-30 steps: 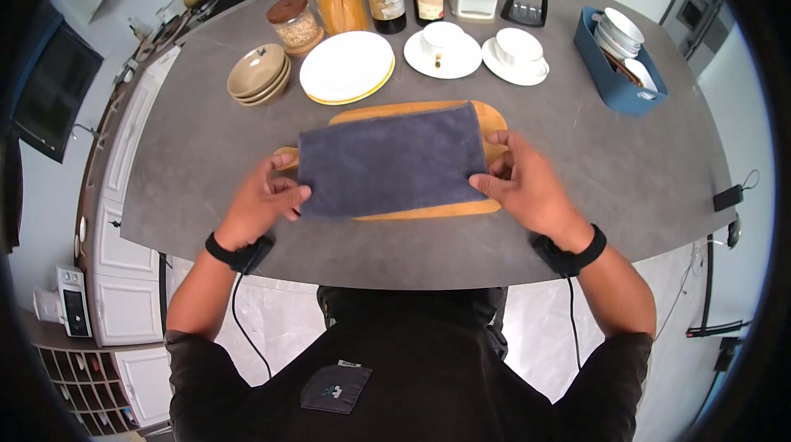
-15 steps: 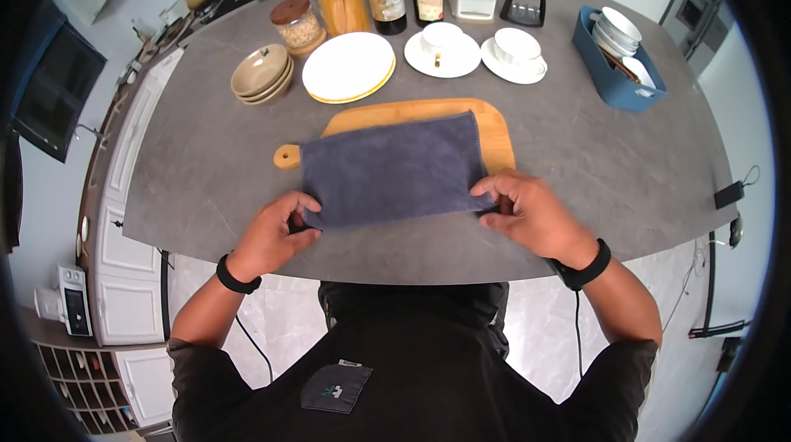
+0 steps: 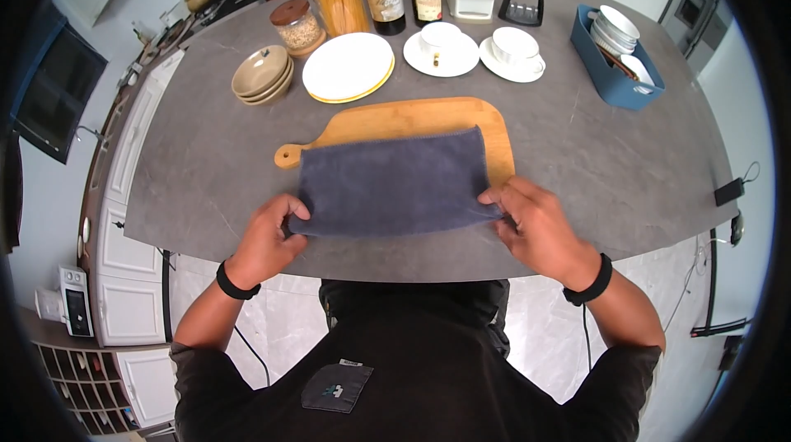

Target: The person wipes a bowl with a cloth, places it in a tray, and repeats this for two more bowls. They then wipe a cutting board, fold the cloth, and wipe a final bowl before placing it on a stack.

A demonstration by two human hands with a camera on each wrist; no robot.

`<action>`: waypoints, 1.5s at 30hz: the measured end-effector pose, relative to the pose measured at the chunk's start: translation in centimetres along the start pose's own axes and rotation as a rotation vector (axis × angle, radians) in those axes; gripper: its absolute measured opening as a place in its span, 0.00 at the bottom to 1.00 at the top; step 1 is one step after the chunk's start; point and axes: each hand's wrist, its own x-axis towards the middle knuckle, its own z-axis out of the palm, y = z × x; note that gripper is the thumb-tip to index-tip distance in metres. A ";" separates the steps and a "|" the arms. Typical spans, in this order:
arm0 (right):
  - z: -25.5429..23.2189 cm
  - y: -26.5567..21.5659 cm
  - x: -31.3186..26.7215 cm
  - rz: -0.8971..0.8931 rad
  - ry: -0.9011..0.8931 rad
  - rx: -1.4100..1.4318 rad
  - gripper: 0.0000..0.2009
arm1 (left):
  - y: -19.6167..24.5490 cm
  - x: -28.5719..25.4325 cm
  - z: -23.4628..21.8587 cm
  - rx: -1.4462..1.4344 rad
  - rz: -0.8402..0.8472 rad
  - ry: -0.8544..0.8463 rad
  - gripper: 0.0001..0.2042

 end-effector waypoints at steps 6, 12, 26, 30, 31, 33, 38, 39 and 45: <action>-3.4 -2.4 -0.2 -0.086 0.076 0.052 0.19 | 0.1 -1.0 -2.5 -0.154 0.090 0.071 0.15; -4.8 -2.9 1.8 0.132 0.216 0.518 0.10 | 2.9 1.4 -5.3 -0.616 0.096 0.149 0.09; 0.5 6.7 8.7 0.558 0.138 0.469 0.31 | -3.6 13.1 -0.3 -0.471 -0.291 -0.039 0.32; 0.1 4.3 6.5 0.551 0.155 0.551 0.43 | -1.6 10.8 -0.6 -0.378 -0.312 -0.057 0.33; 0.0 3.6 6.1 0.553 0.149 0.551 0.43 | -1.9 10.4 -0.2 -0.381 -0.317 -0.057 0.33; -0.2 2.5 5.5 0.584 0.146 0.612 0.45 | -2.9 10.0 0.9 -0.218 -0.200 -0.039 0.31; 0.1 2.7 4.6 0.497 0.082 0.623 0.40 | -3.2 10.2 1.9 -0.457 -0.076 0.052 0.25; 0.4 3.3 4.8 0.441 0.130 0.628 0.37 | -2.8 10.3 1.8 -0.530 -0.034 0.112 0.24; -0.3 3.3 6.8 0.587 0.216 0.610 0.27 | -1.0 9.7 1.9 -0.572 -0.225 0.038 0.22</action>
